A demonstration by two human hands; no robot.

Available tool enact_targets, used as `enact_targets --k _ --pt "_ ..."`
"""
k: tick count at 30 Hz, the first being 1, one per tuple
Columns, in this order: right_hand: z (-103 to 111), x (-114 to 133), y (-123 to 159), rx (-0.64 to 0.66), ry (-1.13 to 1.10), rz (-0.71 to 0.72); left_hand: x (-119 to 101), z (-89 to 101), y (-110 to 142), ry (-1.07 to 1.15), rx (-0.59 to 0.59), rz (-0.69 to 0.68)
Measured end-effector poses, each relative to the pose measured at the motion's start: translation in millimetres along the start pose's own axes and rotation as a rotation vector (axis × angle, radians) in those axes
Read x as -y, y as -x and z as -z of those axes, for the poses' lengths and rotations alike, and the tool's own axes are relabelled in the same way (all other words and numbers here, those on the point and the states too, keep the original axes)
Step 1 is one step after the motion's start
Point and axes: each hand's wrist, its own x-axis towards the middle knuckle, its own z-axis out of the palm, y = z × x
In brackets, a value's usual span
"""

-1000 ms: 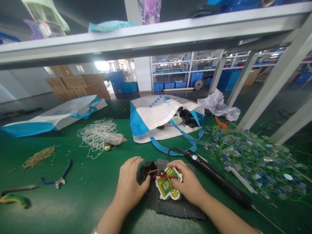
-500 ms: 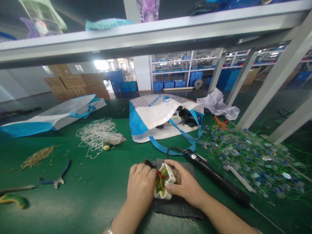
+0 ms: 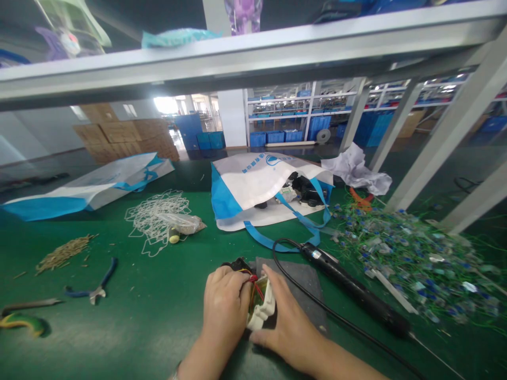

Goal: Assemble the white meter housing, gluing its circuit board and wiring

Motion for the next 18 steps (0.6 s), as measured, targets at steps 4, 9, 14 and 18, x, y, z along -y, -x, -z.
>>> enact_targets --k 4,9,14,18 --pt "-2 2 1 -0.042 -0.029 0.032 -3 0.4 0 0.049 0.0 -0.019" --pt "5 4 -2 -0.055 -0.258 -0.007 -1 0.5 -1 0.081 0.064 -0.022" --pt "15 -2 -7 0.054 -0.689 -0.042 5 5.1 -3 0.075 0.226 0.021" --pt "25 -1 -12 0.03 -0.92 -0.151 4 10.7 -6 0.097 0.328 0.049"
